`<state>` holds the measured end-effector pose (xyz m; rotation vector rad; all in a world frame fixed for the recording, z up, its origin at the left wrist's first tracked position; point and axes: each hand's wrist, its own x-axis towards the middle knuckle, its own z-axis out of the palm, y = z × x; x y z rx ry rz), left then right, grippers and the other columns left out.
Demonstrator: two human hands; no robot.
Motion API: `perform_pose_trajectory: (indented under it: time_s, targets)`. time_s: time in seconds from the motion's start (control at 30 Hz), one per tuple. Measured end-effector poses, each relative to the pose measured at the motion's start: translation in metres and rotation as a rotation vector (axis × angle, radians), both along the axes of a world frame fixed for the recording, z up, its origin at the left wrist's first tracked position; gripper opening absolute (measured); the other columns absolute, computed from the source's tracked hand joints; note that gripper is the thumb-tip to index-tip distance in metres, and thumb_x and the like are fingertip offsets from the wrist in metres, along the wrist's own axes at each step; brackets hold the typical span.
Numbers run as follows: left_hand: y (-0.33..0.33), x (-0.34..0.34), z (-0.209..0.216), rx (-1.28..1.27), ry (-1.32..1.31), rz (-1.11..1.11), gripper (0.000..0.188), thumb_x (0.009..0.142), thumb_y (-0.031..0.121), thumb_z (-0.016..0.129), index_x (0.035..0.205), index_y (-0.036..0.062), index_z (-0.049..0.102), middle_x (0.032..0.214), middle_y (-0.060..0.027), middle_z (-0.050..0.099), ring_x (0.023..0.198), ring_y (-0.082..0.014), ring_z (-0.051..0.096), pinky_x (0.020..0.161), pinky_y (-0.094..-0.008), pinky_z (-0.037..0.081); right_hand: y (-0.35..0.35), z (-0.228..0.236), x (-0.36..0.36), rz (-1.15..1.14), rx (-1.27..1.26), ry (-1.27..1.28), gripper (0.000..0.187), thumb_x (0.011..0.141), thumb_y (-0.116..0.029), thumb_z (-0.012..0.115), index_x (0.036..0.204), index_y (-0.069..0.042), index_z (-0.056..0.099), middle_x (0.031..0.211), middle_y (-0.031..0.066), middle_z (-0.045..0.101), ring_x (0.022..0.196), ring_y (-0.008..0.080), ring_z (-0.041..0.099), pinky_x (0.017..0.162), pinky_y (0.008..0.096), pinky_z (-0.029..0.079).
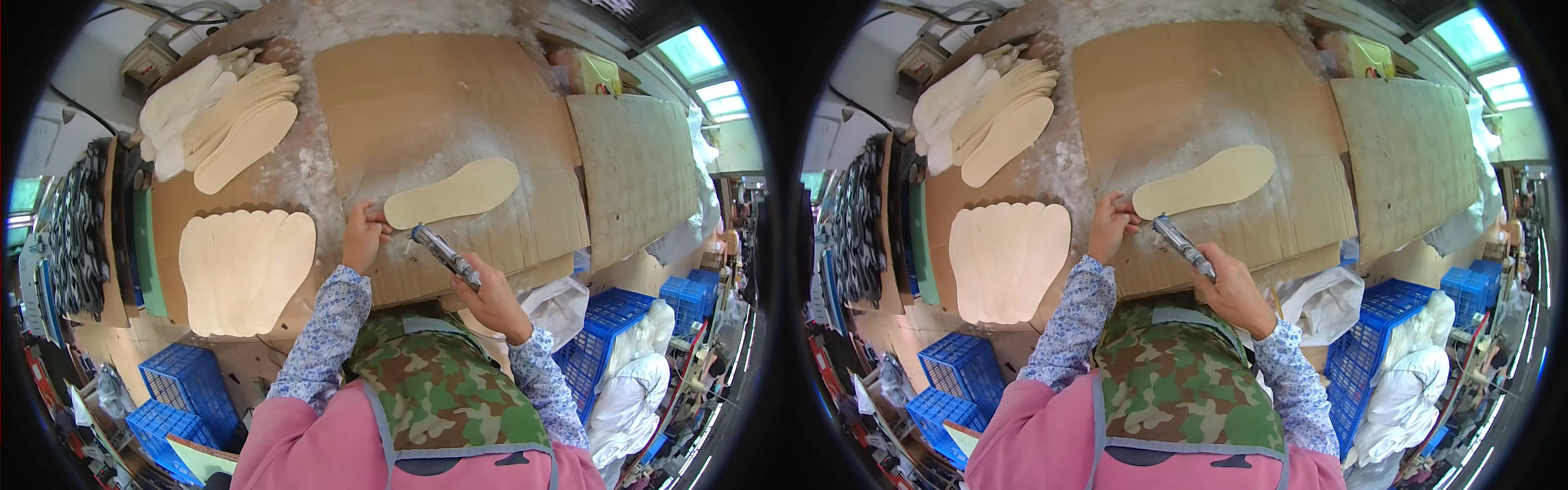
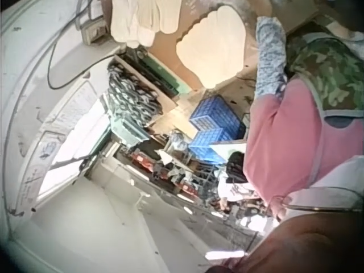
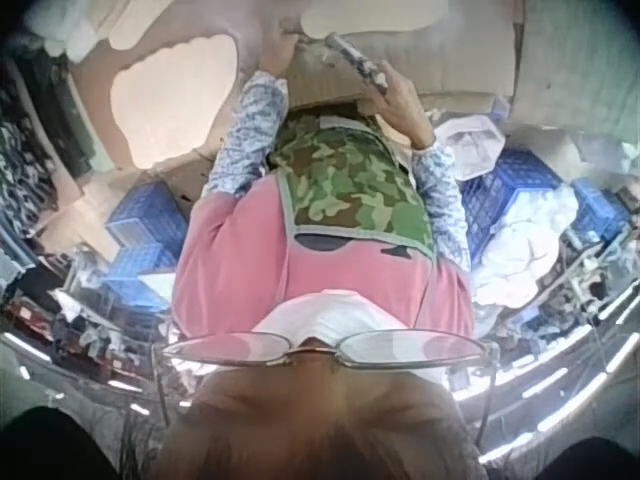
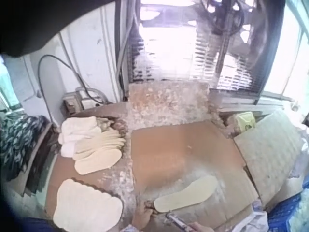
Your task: Applying glue to shoe insoles using a glue gun and stacking them.
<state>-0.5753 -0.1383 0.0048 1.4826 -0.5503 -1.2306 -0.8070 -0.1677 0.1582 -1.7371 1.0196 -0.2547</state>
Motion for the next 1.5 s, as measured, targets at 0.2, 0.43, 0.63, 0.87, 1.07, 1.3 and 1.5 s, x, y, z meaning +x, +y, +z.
perform_pose_trajectory:
  time_s: [0.2,0.43,0.63,0.87,1.07,1.3,1.5]
  targets:
    - [0.001,-0.001,0.000,-0.012,-0.004,-0.032,0.045,0.084,-0.005,0.043,0.129,-0.0019,0.039,0.102,-0.0155,0.059,0.083,-0.0165,0.060,0.066,-0.0258,0.053,-0.008,-0.007,-0.007,-0.083,-0.066,0.076,0.014,0.088,-0.008,0.058,0.098,0.000,0.053,0.073,0.0088,0.055,0.066,0.0164,0.050,0.063,0.0297,0.043]
    - [-0.001,-0.004,0.004,-0.017,-0.079,-0.054,0.038,0.085,-0.006,0.044,0.122,-0.0005,0.051,0.098,-0.0107,0.060,0.077,-0.0140,0.059,0.063,-0.0250,0.052,-0.022,-0.010,-0.022,-0.126,-0.073,0.092,0.024,0.085,-0.008,0.059,0.107,-0.001,0.052,0.079,0.0198,0.059,0.072,0.0373,0.057,0.066,0.0393,0.045]
    - [-0.001,-0.003,0.001,-0.015,-0.077,-0.069,0.040,0.085,-0.006,0.043,0.124,-0.0003,0.051,0.100,-0.0105,0.059,0.078,-0.0137,0.058,0.064,-0.0247,0.052,-0.037,-0.011,-0.042,-0.154,-0.141,0.162,0.023,0.085,-0.008,0.059,0.106,-0.001,0.052,0.077,0.0186,0.060,0.071,0.0360,0.058,0.065,0.0385,0.045]
    - [0.001,-0.001,-0.003,-0.027,-0.034,-0.063,0.041,0.085,-0.006,0.043,0.124,0.0008,0.051,0.100,-0.0094,0.060,0.078,-0.0129,0.058,0.064,-0.0238,0.052,-0.056,-0.013,-0.067,-0.244,-0.255,0.188,0.018,0.084,-0.007,0.059,0.099,0.000,0.052,0.072,0.0194,0.057,0.066,0.0348,0.058,0.061,0.0389,0.044]
    - [0.002,0.000,-0.001,-0.030,-0.083,-0.072,0.040,0.084,-0.006,0.043,0.123,0.0010,0.052,0.099,-0.0080,0.061,0.078,-0.0120,0.059,0.064,-0.0224,0.051,-0.073,-0.020,-0.087,-0.346,-0.347,0.185,0.016,0.083,-0.007,0.060,0.096,0.000,0.053,0.068,0.0194,0.056,0.062,0.0347,0.057,0.059,0.0391,0.044]
    - [0.001,0.000,0.005,-0.018,-0.049,-0.072,0.040,0.084,-0.006,0.043,0.123,0.0004,0.051,0.100,-0.0081,0.061,0.080,-0.0123,0.059,0.065,-0.0227,0.051,-0.083,-0.031,-0.100,-0.421,-0.428,0.151,0.021,0.082,-0.009,0.062,0.101,-0.002,0.055,0.070,0.0171,0.058,0.063,0.0306,0.057,0.061,0.0377,0.044]
    - [0.002,0.002,0.008,-0.019,-0.005,-0.094,0.040,0.085,-0.003,0.045,0.125,-0.0019,0.048,0.103,-0.0092,0.059,0.084,-0.0141,0.059,0.069,-0.0242,0.051,-0.076,-0.030,-0.084,-0.380,-0.361,0.133,0.021,0.083,-0.010,0.062,0.102,-0.003,0.057,0.071,0.0143,0.057,0.063,0.0247,0.055,0.062,0.0357,0.045]
